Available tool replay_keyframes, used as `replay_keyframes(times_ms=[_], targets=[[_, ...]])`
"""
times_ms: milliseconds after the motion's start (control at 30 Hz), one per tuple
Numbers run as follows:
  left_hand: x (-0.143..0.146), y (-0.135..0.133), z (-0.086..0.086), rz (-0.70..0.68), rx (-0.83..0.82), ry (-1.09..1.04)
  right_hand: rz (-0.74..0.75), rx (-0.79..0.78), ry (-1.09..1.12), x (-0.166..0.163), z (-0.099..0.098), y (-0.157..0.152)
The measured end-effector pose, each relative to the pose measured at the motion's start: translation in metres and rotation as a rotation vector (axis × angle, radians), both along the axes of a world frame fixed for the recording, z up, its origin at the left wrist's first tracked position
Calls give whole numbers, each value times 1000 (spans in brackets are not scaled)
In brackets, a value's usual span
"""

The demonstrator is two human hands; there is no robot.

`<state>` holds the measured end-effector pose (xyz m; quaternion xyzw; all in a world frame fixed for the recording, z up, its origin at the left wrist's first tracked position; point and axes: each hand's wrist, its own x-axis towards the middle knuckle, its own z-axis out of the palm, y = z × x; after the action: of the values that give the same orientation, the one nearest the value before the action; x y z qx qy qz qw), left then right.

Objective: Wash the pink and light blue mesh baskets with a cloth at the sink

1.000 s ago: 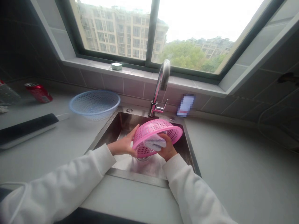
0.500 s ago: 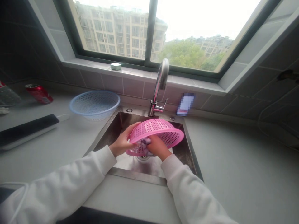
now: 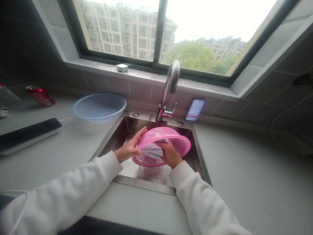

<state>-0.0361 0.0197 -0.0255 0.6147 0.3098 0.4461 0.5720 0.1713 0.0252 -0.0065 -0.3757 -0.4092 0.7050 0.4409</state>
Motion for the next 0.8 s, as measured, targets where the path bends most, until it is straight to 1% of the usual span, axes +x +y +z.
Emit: replay_keyframes(times_ms=[100,167,267,333,400,467,533,600,633,700,733,800], targets=[[-4,3,1,17,-9,82,-57,-29,15,12,-2,6],[-3,3,1,24,-13,105,-91,-24,3,13,-2,8],[3,2,0,38,-3,21,-78,44,-6,3,-3,5],[7,1,1,68,8,-94,7,127,-75,-7,-4,2],[9,0,3,99,-1,-188,125,233,-282,-13,-6,0],[9,-1,5,129,-18,-244,202,320,-604,-11,-10,1],[8,-3,7,165,-3,-247,198,358,-863,-6,-15,4],[7,-4,8,194,48,-201,166,382,-968,-2,-19,6],[7,-6,8,196,77,-170,166,398,-958,-2,-19,7],[7,-8,9,184,119,-115,188,403,-830,-4,-18,4],[8,-9,9,175,128,-101,188,385,-724,-7,-17,2],[9,-9,11,165,113,-119,144,340,-499,-12,-12,-1]])
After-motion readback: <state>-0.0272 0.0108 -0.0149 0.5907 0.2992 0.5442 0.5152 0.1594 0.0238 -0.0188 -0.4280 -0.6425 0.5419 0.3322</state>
